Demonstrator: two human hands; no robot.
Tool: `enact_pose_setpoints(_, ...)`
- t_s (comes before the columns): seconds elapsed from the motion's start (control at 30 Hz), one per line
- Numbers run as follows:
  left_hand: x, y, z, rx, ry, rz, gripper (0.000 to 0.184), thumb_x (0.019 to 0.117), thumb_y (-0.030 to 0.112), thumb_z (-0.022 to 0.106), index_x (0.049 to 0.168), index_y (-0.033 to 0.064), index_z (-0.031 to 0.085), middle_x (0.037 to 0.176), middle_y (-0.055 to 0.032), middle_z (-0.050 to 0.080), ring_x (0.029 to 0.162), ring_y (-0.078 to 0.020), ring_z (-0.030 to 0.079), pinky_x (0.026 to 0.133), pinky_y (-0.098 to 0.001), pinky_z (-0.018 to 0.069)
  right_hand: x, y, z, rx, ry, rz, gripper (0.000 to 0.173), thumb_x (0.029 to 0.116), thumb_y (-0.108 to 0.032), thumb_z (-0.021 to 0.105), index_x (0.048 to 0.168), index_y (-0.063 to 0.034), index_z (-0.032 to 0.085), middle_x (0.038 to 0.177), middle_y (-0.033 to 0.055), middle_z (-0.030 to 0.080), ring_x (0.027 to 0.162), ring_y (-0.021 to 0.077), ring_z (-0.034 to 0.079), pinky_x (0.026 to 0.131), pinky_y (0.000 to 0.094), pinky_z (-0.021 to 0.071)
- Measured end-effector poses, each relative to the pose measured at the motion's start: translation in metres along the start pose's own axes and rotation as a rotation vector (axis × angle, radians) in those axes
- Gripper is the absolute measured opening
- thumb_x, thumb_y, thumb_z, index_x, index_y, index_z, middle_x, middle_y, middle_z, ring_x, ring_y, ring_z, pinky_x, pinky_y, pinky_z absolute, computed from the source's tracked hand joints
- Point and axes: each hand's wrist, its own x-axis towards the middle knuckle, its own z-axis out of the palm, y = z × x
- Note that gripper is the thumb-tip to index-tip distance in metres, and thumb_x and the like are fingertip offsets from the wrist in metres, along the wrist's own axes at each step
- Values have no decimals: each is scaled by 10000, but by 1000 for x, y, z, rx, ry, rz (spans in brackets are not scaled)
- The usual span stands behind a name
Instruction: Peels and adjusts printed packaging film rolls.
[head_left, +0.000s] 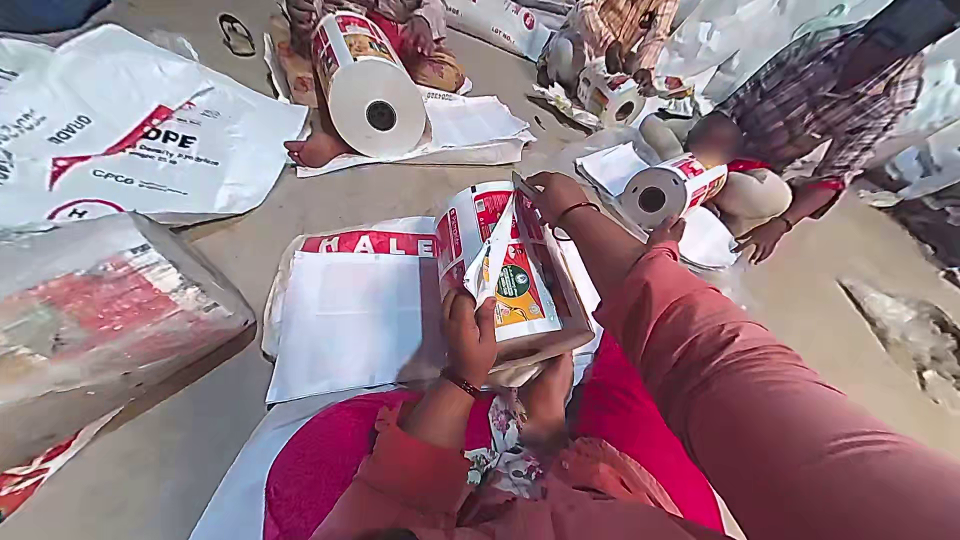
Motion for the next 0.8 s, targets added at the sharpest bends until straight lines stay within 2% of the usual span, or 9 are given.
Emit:
enact_pose_setpoints(0.13,-1,-1,0,24,2,15,319,1049,231,510,946,-39,647,978,-181,638,1009,-258,632,964,-356,505,4,-3,-15,-6,-97,-9,375,1054,-204,545,1418,-122,585,1060,154,728,730,264,691,682,473,577)
enact_pose_setpoints(0.23,-2,0,2,17,3,8,305,1045,206,515,1013,-64,651,1019,-205,644,1039,-270,637,977,-372,506,-3,-5,-34,-93,-192,-52,351,1069,-219,541,1395,-103,598,1006,138,724,641,197,645,608,390,551)
enact_pose_setpoints(0.33,-2,0,3,9,10,12,297,1035,185,516,1054,-80,647,1049,-216,649,1062,-281,639,986,-380,506,-10,-9,-42,-170,-254,-53,337,1072,-214,537,1380,-97,607,1018,146,723,688,223,666,651,419,562)
enact_pose_setpoints(0.4,-1,2,2,9,4,-3,298,1037,188,512,1052,-80,642,1076,-230,659,1092,-302,639,1013,-406,496,-23,-9,-40,-124,-247,-17,364,1078,-200,511,1425,-106,571,1067,157,720,739,240,685,691,435,568)
enact_pose_setpoints(0.5,2,6,-5,-11,2,-85,271,1026,169,526,1011,-80,631,1038,-218,624,1076,-310,618,987,-432,492,-59,5,-19,150,-80,44,463,1081,-277,523,1505,-98,477,1045,136,736,671,213,684,619,394,576)
enact_pose_setpoints(0.57,4,8,-14,-4,11,-99,256,1029,164,544,990,-75,628,1026,-212,622,1080,-316,613,983,-438,495,-90,16,6,433,104,87,513,1063,-202,531,1557,-136,410,1034,142,735,634,204,670,564,379,567)
enact_pose_setpoints(0.63,9,9,-19,2,41,-110,240,1029,152,548,978,-68,628,1002,-200,620,1039,-304,616,956,-437,497,-117,26,32,654,235,88,537,1045,-164,543,1565,-159,410,1080,169,715,719,222,671,628,407,564)
enact_pose_setpoints(0.7,14,9,-23,-32,60,-176,237,1028,145,558,1050,-77,640,1053,-202,643,1072,-281,629,980,-425,502,-141,32,59,852,300,82,529,1048,-147,535,1562,-178,413,1101,154,683,749,198,643,663,394,556)
enact_pose_setpoints(0.8,25,5,-35,-58,150,-322,244,1046,173,552,1100,-56,617,1056,-171,635,1039,-213,630,954,-377,512,-156,43,78,1002,350,29,493,1089,-188,475,1572,-227,382,1037,113,696,600,154,613,538,336,550)
